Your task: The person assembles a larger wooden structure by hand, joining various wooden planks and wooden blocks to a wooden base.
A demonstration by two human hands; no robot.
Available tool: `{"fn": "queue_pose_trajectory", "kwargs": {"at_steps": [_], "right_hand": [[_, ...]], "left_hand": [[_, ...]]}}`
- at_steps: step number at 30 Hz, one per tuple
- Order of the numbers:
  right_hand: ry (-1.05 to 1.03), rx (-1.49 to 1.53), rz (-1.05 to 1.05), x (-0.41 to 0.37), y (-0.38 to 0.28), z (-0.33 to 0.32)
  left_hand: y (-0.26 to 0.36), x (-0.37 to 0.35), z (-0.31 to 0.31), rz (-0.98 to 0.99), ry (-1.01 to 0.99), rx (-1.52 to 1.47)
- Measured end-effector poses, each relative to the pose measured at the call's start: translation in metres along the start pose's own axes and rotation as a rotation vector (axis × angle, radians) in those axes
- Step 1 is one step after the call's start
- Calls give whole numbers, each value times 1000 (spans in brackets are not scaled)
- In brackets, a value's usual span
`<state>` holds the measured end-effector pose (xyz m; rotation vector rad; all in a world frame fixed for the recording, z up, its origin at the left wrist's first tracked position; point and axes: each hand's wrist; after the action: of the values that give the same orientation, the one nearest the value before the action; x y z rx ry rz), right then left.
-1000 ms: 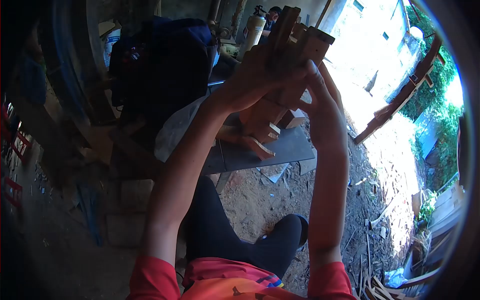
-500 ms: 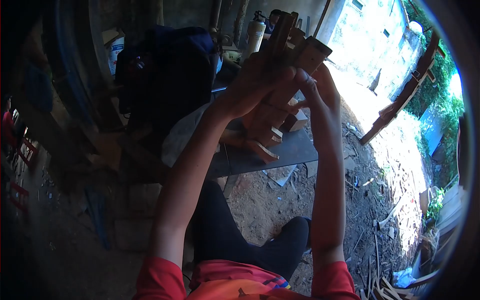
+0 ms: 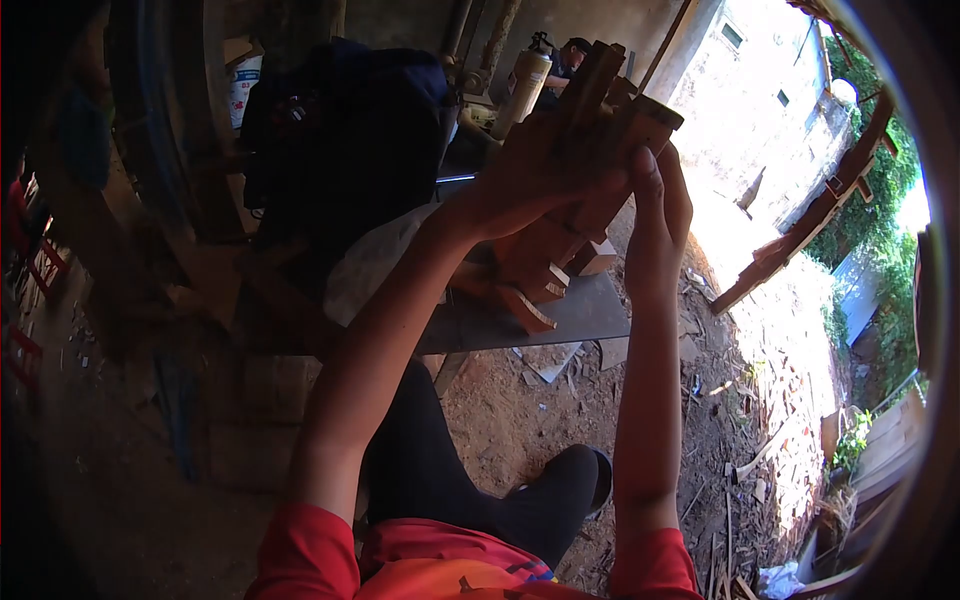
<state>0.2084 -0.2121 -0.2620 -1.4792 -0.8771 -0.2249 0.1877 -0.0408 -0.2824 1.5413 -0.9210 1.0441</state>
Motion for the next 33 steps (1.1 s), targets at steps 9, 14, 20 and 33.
{"fn": "queue_pose_trajectory", "kwargs": {"at_steps": [9,14,20,33], "right_hand": [[28,17,12,-2,-7,2],[51,19,-15,4,-3,-1],[58,70,19,2,-6,3],[132,30,18,2,-5,12]], "left_hand": [[-3,0,1,-17,-16,-51],[-8,-1,2,-65,-20,-94],[4,0,1,-87,-4,-88],[6,0,-2,-137,-59,-50]]}}
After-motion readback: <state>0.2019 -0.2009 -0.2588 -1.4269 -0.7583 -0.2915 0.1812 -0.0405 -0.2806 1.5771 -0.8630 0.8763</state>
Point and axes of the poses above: each hand's wrist, its own x-axis towards the middle knuckle, its own z-axis out of the palm, y = z × x, and after that the axes turned 13 degrees about z, right-handed
